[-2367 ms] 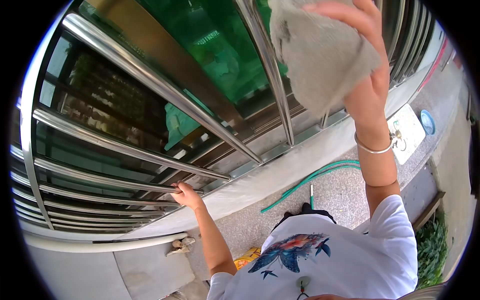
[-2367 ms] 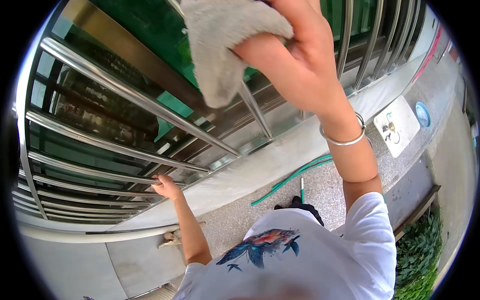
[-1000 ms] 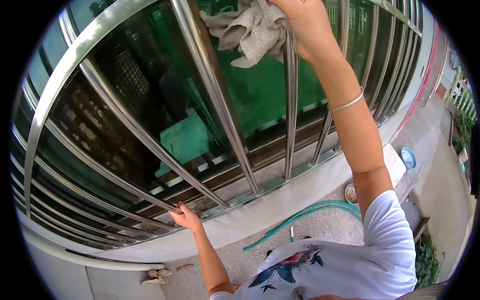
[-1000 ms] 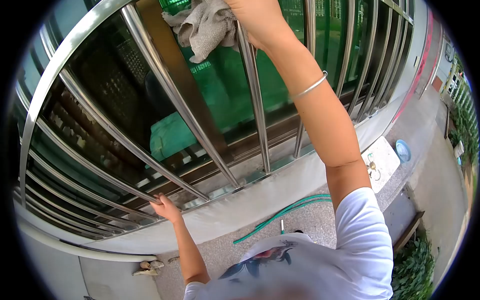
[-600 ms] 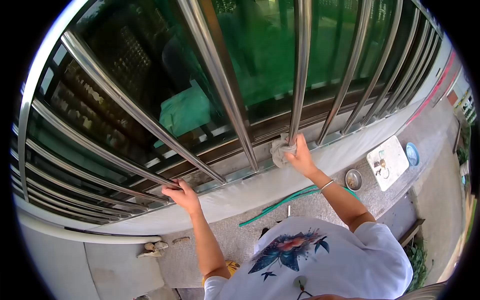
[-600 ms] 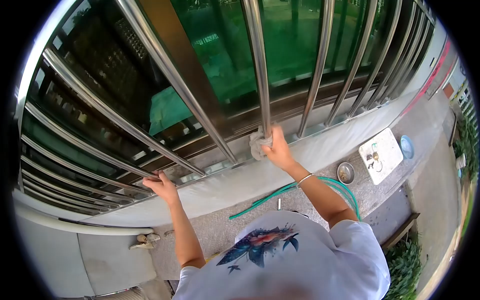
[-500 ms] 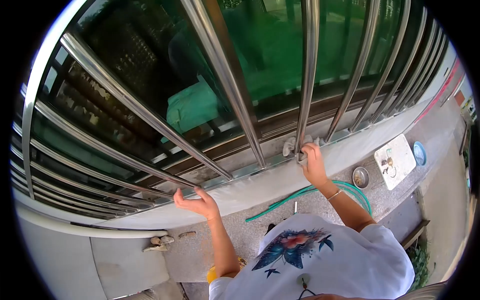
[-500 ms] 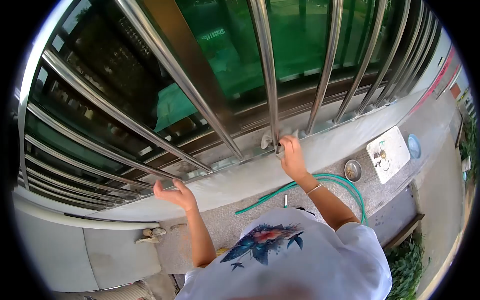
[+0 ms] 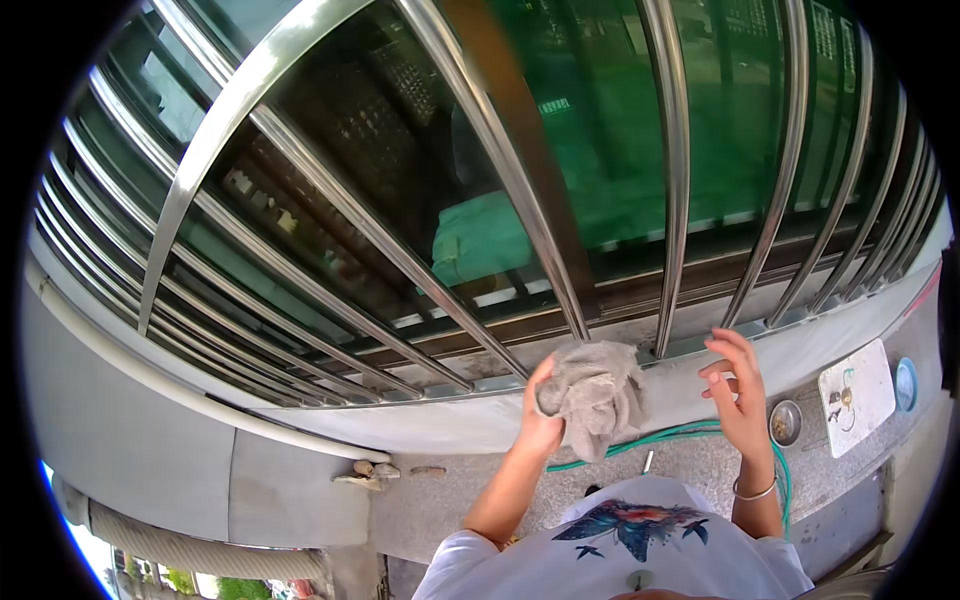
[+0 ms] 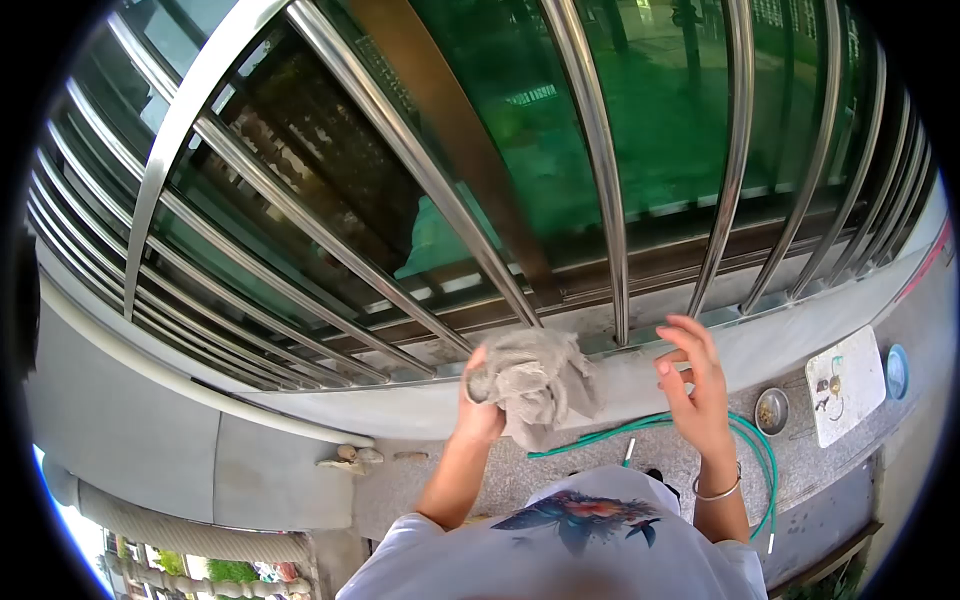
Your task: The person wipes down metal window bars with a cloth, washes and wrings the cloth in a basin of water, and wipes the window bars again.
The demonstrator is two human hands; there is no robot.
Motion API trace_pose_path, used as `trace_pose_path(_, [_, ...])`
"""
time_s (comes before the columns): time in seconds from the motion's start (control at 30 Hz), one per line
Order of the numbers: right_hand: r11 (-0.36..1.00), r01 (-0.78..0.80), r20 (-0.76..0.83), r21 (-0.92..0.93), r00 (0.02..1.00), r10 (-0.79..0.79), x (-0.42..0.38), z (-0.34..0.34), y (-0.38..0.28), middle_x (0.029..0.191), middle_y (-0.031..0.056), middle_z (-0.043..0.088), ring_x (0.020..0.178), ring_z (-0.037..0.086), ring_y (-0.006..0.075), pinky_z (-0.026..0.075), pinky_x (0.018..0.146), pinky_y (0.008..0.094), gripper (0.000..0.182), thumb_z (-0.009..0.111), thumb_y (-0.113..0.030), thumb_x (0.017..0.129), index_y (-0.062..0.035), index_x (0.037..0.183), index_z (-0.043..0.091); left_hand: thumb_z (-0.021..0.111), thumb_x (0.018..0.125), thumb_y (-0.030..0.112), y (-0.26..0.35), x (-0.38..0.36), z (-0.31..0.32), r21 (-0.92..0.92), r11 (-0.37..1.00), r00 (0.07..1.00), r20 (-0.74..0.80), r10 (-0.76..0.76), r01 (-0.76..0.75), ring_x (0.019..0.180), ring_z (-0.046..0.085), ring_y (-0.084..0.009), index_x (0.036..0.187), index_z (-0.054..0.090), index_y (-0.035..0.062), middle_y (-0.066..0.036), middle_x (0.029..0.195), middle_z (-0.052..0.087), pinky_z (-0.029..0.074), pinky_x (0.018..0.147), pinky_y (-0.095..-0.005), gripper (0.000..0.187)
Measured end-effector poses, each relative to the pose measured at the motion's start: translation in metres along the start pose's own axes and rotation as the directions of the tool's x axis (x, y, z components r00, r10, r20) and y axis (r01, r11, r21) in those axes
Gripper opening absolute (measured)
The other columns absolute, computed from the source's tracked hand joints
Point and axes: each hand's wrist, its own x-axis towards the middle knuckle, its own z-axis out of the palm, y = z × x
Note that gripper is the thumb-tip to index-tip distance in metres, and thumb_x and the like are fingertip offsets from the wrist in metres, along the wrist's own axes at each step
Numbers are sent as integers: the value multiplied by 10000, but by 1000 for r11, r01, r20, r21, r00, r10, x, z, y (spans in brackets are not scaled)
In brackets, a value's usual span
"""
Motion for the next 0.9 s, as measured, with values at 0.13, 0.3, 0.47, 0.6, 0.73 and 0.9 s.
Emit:
trace_pose_path(0.13, [962, -237, -128, 136, 959, 254, -27, -40, 60, 1086, 57, 559, 743, 570, 77, 475, 578, 207, 165, 485, -147, 962, -47, 1055, 577, 514, 928, 365, 150, 59, 5, -46, 802, 801, -113, 588, -596, 1175, 512, -283, 1316, 439, 34, -145, 1280, 518, 423, 1005, -418, 516])
trace_pose_path(0.3, [898, -366, -83, 244, 915, 395, -58, -46, 77, 874, 17, 605, 673, 552, 63, 457, 571, 200, 171, 485, -192, 978, -51, 968, 582, 594, 888, 164, 249, 172, 62, 461, 514, 609, 75, 790, -724, 866, 572, -153, 1141, 512, 23, -62, 1035, 590, 456, 816, -325, 301])
trace_pose_path(0.47, [881, -398, -142, 257, 886, 442, -79, -50, 93, 831, 14, 604, 662, 550, 68, 445, 569, 210, 182, 480, -208, 983, -66, 953, 589, 687, 795, 71, 156, 156, 54, 555, 206, 374, 208, 904, -806, 941, 555, -147, 1128, 493, 11, -66, 1038, 580, 432, 871, -317, 390])
trace_pose_path(0.6, [853, -476, -181, 213, 839, 514, -87, -53, 100, 792, 4, 596, 658, 544, 65, 449, 577, 210, 194, 479, -209, 983, -65, 932, 597, 749, 714, 174, 7, 100, 19, 720, 522, 706, -64, 706, -457, 1036, 538, -288, 1204, 445, -3, -147, 1102, 528, 384, 940, -352, 604])
trace_pose_path(0.73, [836, -505, -144, 217, 830, 539, -82, -46, 94, 811, 8, 598, 674, 546, 66, 451, 602, 206, 185, 474, -202, 987, -58, 962, 588, 733, 675, 169, -108, 53, -28, 946, 271, 852, 11, 523, -179, 1022, 484, -422, 1133, 447, -38, -209, 1101, 474, 401, 877, -462, 578])
trace_pose_path(0.9, [853, -499, -37, 152, 860, 509, -89, -32, 78, 803, 13, 599, 692, 549, 77, 461, 632, 221, 140, 506, -140, 967, -21, 961, 579, 720, 681, 190, -128, 35, -41, 953, 211, 885, 103, 453, -219, 1005, 480, -424, 1126, 441, -50, -213, 1097, 475, 404, 857, -478, 578])
